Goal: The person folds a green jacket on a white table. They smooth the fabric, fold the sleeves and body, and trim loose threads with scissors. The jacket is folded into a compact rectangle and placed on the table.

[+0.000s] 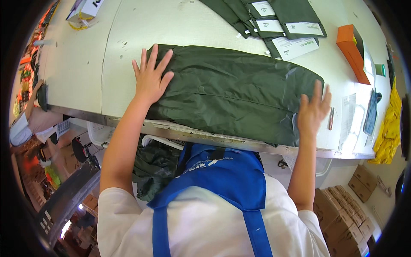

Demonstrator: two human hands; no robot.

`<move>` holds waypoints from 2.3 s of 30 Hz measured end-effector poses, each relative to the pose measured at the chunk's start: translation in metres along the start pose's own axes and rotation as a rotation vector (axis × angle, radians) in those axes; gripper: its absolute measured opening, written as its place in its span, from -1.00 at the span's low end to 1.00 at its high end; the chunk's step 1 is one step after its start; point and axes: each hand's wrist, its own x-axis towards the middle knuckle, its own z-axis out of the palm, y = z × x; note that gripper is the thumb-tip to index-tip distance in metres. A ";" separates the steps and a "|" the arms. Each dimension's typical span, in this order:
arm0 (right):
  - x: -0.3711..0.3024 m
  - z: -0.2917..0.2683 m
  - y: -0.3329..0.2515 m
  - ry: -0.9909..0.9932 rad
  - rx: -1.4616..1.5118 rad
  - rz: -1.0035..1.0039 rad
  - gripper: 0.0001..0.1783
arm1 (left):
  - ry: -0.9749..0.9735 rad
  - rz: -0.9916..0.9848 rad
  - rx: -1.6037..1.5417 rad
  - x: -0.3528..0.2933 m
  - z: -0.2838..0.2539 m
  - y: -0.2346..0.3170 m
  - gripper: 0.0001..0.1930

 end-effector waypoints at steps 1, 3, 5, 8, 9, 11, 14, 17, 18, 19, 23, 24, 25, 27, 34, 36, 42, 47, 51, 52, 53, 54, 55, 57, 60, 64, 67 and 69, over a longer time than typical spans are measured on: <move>-0.002 0.012 -0.008 -0.050 -0.019 -0.027 -0.39 | -0.031 0.020 -0.012 -0.007 0.006 -0.004 -0.43; -0.014 0.047 -0.001 -0.162 -0.201 0.009 -0.41 | -0.060 0.043 0.008 -0.009 0.017 -0.012 -0.43; -0.027 0.064 0.001 -0.211 -0.260 0.066 -0.40 | -0.093 0.068 0.071 -0.015 0.029 -0.016 -0.38; -0.025 0.076 0.001 -0.176 -0.191 0.076 -0.40 | -0.008 0.053 -0.010 -0.011 0.038 -0.018 -0.43; -0.027 0.077 0.003 -0.190 -0.199 0.078 -0.41 | -0.028 0.073 0.035 -0.013 0.037 -0.016 -0.42; -0.023 0.075 0.004 -0.212 -0.239 0.061 -0.41 | 0.007 0.070 -0.168 -0.014 0.034 -0.025 -0.41; -0.014 0.043 -0.026 -0.177 0.042 0.082 -0.29 | 0.134 -0.155 -0.357 -0.022 0.008 -0.031 -0.29; -0.023 0.020 -0.090 0.025 1.000 0.045 -0.22 | -0.173 -0.710 -0.994 -0.049 -0.006 -0.047 -0.32; -0.030 0.024 -0.112 -0.025 1.073 0.037 -0.23 | -0.240 -0.754 -1.080 -0.055 -0.004 -0.053 -0.34; -0.040 0.028 -0.133 -0.083 1.142 0.034 -0.23 | -0.321 -0.802 -1.165 -0.059 -0.007 -0.054 -0.36; -0.062 0.063 -0.175 -0.238 1.484 0.052 -0.26 | -0.411 -0.785 -1.621 -0.033 -0.089 -0.034 -0.41; -0.069 0.073 -0.175 -0.247 1.599 0.102 -0.26 | -0.384 -0.715 -1.642 -0.026 -0.117 -0.015 -0.40; -0.071 0.082 -0.172 -0.255 1.709 0.148 -0.27 | -0.355 -0.642 -1.669 -0.016 -0.147 0.016 -0.39; -0.066 0.099 -0.159 -0.251 1.923 0.224 -0.27 | -0.316 -0.468 -1.701 0.014 -0.184 0.091 -0.33; -0.059 0.041 -0.132 -0.155 2.100 0.586 -0.35 | -0.582 0.022 -1.670 0.028 -0.137 0.277 -0.11; -0.064 0.042 -0.131 -0.144 2.043 0.553 -0.36 | -0.212 0.031 -1.195 0.016 -0.081 0.258 -0.09; -0.063 0.038 -0.115 -0.234 1.509 0.333 -0.38 | -0.598 -0.597 -1.485 -0.024 0.000 0.218 -0.11; -0.057 -0.008 -0.068 -0.854 0.445 -0.086 -0.39 | -0.421 -0.433 -1.221 -0.029 0.018 0.239 -0.13; -0.139 -0.028 -0.015 -0.668 0.642 -0.336 -0.47 | -0.364 -0.375 -1.144 -0.038 0.028 0.264 -0.15; -0.129 -0.061 -0.004 -0.718 0.581 -0.556 -0.51 | -0.342 -0.395 -1.151 -0.038 0.029 0.267 -0.16; -0.111 -0.086 0.019 -0.925 0.737 -0.381 -0.58 | -0.261 -0.374 -1.085 -0.044 0.040 0.264 -0.15; -0.097 -0.104 0.048 -1.129 0.882 -0.169 -0.61 | -0.255 -0.389 -1.091 -0.045 0.040 0.265 -0.15; -0.092 -0.098 0.074 -0.883 0.988 0.106 -0.66 | -0.256 -0.398 -1.095 -0.046 0.040 0.266 -0.15; -0.070 -0.074 0.116 -0.266 0.839 0.375 -0.65 | -0.282 -0.401 -1.083 -0.046 0.039 0.267 -0.16; -0.041 0.005 0.138 -0.486 0.887 0.573 -0.29 | -0.339 -0.438 -1.068 -0.037 0.034 0.268 -0.16; -0.018 0.006 0.112 -0.611 1.241 0.564 -0.32 | -0.392 -0.573 -1.166 -0.028 0.034 0.254 -0.20; -0.016 0.014 0.109 -0.593 1.268 0.631 -0.33 | -0.375 -0.752 -1.591 -0.031 0.039 0.242 -0.27; -0.017 0.005 0.103 -0.607 1.268 0.705 -0.33 | -0.596 -0.793 -2.113 -0.033 0.019 0.229 -0.35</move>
